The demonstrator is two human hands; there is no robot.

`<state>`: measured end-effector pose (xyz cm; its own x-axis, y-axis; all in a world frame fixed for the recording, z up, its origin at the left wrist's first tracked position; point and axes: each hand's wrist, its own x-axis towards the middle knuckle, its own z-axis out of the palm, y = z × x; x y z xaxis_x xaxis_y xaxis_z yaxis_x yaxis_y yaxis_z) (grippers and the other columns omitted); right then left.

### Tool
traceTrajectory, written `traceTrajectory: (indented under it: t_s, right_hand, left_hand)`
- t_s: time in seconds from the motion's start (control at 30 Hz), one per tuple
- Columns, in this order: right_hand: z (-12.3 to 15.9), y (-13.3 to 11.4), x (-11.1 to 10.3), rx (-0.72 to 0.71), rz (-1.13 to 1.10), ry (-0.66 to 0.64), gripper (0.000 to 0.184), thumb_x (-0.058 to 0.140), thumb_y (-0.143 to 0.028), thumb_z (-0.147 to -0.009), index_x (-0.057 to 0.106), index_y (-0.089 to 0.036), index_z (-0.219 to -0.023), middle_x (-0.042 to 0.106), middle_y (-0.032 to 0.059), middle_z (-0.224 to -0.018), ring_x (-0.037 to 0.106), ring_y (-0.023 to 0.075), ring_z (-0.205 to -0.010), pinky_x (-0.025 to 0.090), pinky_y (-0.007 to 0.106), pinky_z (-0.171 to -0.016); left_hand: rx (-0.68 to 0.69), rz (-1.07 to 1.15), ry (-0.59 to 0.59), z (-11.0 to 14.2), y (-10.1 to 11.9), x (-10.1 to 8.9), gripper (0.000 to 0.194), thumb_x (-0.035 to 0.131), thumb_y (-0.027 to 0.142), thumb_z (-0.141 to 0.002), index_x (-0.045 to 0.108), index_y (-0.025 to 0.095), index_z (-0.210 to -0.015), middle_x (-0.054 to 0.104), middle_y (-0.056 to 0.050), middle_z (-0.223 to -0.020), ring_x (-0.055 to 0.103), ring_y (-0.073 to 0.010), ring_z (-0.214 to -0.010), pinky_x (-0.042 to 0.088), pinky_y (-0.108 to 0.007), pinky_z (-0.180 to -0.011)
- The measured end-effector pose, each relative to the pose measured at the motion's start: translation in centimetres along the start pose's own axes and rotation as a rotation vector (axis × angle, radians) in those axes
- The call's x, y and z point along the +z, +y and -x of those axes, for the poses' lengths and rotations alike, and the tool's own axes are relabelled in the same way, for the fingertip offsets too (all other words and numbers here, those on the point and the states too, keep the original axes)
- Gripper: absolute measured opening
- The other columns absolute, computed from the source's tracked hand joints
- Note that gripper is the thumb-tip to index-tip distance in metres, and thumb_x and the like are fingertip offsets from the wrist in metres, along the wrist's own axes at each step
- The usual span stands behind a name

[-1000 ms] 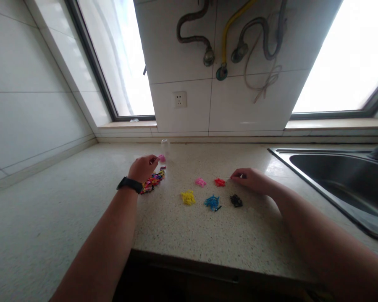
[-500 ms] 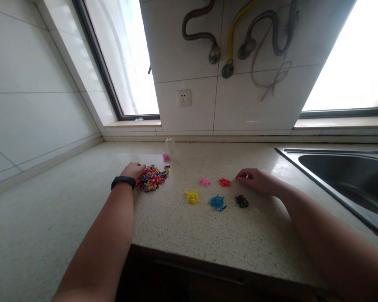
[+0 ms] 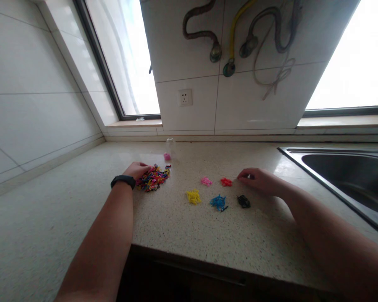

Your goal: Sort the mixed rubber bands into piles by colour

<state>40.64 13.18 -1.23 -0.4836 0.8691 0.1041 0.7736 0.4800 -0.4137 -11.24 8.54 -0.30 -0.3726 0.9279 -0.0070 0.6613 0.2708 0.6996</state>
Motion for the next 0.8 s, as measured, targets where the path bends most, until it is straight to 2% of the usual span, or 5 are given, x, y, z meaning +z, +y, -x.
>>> traceTrajectory:
  t_s: [0.3,0.47,0.8]
  right_hand:
    - [0.0,0.1,0.0,-0.012,0.001,0.001,0.029,0.058,-0.043,-0.087,0.074,-0.024,-0.1,0.074,0.0073,-0.095,0.066,0.0213,-0.077,0.048,0.033,-0.068]
    - [0.0,-0.3,-0.2,-0.024,0.011,-0.006,0.029,0.056,-0.042,-0.087,0.074,-0.023,-0.099,0.074,0.0077,-0.095,0.065,0.0214,-0.078,0.048,0.033,-0.07]
    - [-0.1,0.2,0.2,-0.036,0.009,0.003,0.028,0.057,-0.042,-0.086,0.074,-0.023,-0.1,0.074,0.0071,-0.093,0.065,0.0208,-0.076,0.048,0.033,-0.068]
  left_hand:
    - [0.029,0.109,0.005,0.5,0.5,0.2,0.049,0.078,0.049,-0.06,0.079,0.013,-0.093,0.077,-0.011,-0.087,0.067,-0.0229,-0.077,0.046,-0.027,-0.057]
    - [0.045,0.152,0.027,0.8,1.1,0.2,0.053,0.076,0.053,-0.061,0.079,0.012,-0.094,0.077,-0.01,-0.085,0.065,-0.0207,-0.071,0.044,-0.026,-0.054]
    - [0.087,0.239,0.028,1.3,2.2,0.5,0.051,0.075,0.05,-0.063,0.078,0.012,-0.096,0.075,-0.009,-0.084,0.061,-0.0173,-0.067,0.038,-0.025,-0.05]
